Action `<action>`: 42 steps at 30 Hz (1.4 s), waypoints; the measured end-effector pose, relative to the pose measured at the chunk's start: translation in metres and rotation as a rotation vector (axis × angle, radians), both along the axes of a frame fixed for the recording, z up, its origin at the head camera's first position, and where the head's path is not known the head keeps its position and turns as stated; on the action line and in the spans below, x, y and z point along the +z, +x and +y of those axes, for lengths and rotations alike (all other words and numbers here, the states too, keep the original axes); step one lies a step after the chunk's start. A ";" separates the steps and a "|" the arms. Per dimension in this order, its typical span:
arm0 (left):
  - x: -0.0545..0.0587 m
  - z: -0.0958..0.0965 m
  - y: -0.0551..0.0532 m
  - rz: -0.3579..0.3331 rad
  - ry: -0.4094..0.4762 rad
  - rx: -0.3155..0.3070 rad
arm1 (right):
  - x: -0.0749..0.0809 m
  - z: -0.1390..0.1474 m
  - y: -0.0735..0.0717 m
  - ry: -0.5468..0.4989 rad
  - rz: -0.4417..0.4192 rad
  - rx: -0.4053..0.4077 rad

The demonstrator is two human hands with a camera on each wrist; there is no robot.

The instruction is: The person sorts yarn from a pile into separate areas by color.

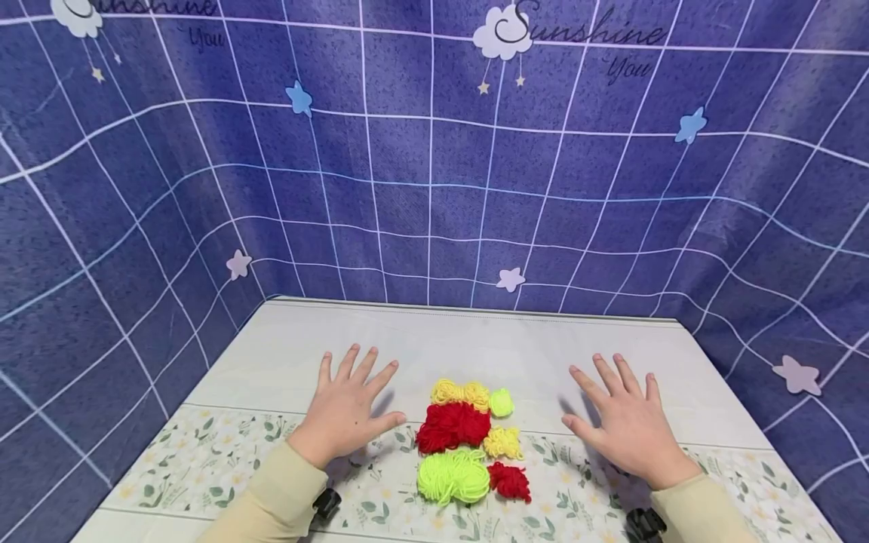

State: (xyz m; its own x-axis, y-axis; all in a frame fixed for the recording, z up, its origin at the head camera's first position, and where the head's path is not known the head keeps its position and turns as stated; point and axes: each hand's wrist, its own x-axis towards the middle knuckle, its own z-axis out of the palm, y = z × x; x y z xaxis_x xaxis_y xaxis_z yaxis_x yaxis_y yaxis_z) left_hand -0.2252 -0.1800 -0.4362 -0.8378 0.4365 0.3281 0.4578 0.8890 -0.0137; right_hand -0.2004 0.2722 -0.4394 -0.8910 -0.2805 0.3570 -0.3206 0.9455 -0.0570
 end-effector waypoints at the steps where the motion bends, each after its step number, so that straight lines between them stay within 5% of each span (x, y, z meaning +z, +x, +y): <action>1: 0.000 0.001 0.000 0.003 -0.007 0.000 | 0.000 -0.001 0.000 0.003 0.001 0.005; 8: 0.000 0.012 0.001 -0.031 0.003 -0.048 | 0.001 -0.008 0.005 -0.015 -0.024 0.088; 17: 0.000 0.035 0.005 -0.170 0.055 -0.160 | -0.002 -0.025 0.017 -0.162 -0.064 0.247; 26: -0.002 0.058 0.005 -0.368 0.159 -0.268 | -0.007 -0.043 0.026 -0.272 -0.287 0.468; 35: -0.007 0.072 0.003 -0.421 0.146 -0.256 | -0.017 -0.054 0.027 -0.351 -0.495 0.588; 42: -0.012 0.076 0.001 -0.431 0.155 -0.245 | -0.023 -0.058 0.023 -0.364 -0.616 0.594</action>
State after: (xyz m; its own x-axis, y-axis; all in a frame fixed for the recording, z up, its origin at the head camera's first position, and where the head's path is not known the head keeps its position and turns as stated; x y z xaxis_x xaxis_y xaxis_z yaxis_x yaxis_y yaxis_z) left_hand -0.2241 -0.1039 -0.4485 -0.7904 0.6103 0.0519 0.5877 0.7317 0.3454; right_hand -0.1777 0.2139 -0.4623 -0.6983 -0.7154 0.0241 -0.5608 0.5259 -0.6394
